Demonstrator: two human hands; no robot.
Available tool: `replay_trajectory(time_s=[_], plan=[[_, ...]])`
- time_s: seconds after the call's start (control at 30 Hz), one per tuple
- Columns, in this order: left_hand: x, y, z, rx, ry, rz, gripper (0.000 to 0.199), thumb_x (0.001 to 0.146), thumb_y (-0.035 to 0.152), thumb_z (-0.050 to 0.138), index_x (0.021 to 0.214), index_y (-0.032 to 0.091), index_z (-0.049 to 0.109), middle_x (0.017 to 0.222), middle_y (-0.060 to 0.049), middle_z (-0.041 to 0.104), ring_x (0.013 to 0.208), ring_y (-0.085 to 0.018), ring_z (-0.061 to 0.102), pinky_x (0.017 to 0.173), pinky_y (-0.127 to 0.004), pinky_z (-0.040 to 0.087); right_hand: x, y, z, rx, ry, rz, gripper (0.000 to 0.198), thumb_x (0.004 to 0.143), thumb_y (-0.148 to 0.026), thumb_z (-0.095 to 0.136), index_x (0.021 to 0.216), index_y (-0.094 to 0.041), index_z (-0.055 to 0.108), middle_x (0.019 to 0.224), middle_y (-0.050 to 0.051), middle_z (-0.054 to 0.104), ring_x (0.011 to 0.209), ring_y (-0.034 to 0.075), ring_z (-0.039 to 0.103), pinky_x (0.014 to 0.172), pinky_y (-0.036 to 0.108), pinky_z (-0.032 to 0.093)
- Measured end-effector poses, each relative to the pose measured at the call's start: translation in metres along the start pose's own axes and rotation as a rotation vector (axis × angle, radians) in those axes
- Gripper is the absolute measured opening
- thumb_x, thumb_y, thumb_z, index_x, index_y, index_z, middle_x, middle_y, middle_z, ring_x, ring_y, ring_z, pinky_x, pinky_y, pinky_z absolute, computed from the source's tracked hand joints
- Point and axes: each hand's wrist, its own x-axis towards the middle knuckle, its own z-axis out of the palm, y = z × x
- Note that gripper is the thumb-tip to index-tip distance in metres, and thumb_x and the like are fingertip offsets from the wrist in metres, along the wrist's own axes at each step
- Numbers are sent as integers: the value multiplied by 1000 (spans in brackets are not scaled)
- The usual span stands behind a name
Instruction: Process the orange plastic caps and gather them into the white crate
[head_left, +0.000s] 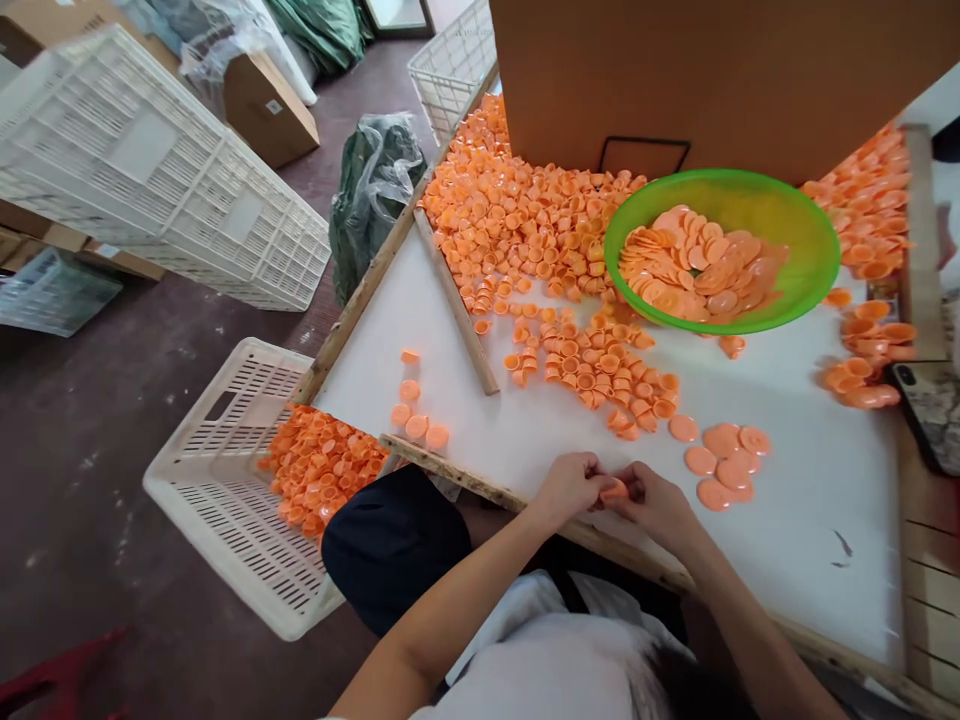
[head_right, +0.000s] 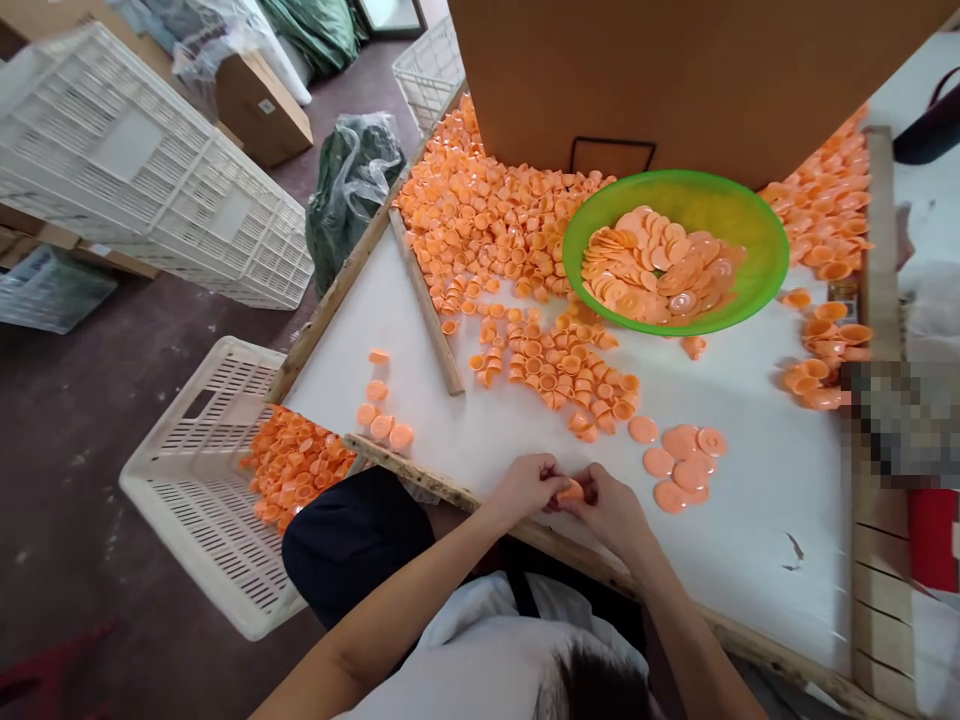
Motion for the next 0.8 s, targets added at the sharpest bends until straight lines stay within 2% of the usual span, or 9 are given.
replay_trajectory(time_s=[0.07,0.17,0.27,0.4,0.47,0.6,0.67,0.73,0.8], plan=[[-1,2,-1,-40,7,-10,21,76,36,60,75,16,53,59,0,59,54,-15,61,52,-27,51,2,3,-4,155,-75,20,25,72,-42,61,85,-22,55,71,1,68,61,17,63,58,29,48],[0,1,0,-96,-2,-21,19,77,33,60,77,16,53,59,1,59,55,-15,62,53,-28,53,5,4,-5,302,-68,100,26,73,-44,61,82,-20,55,69,2,68,57,17,64,53,28,49],[5,0,3,-108,-19,-30,18,77,31,61,78,15,52,57,2,58,53,-16,62,51,-28,52,5,1,1,307,-21,124,25,73,-42,62,78,-20,53,66,2,67,57,17,65,52,27,49],[2,0,-6,-20,2,41,14,81,29,56,82,14,55,57,1,58,53,-14,61,52,-26,51,-1,-2,3,232,40,39,25,74,-44,59,81,-20,55,68,2,67,57,16,64,53,28,49],[-8,0,-27,133,139,126,14,82,28,52,82,15,58,60,1,59,54,-13,60,56,-25,50,-6,-1,-7,94,170,-36,28,74,-45,59,87,-20,57,72,2,67,58,15,62,56,28,47],[-40,2,-96,560,607,228,14,82,27,55,81,18,65,81,-4,61,71,-15,60,74,-30,48,-13,9,-46,-282,536,-106,26,77,-42,58,94,-22,59,92,3,66,69,16,61,62,29,44],[-53,5,-121,686,816,251,18,83,25,54,95,18,66,95,-7,58,80,-18,60,78,-32,47,-13,17,-62,-467,615,-83,24,79,-38,56,98,-22,59,102,5,63,76,18,60,60,29,41],[-58,10,-126,739,916,320,25,84,23,52,107,18,62,102,-9,55,85,-19,59,79,-31,47,-10,22,-69,-595,620,-50,27,80,-33,56,104,-22,59,109,8,59,80,20,60,58,29,39],[-53,17,-108,765,865,431,26,86,22,50,110,20,59,104,-8,53,85,-18,59,78,-29,47,-6,26,-69,-641,593,-26,32,80,-31,57,111,-21,57,112,9,56,83,21,59,56,28,37]])
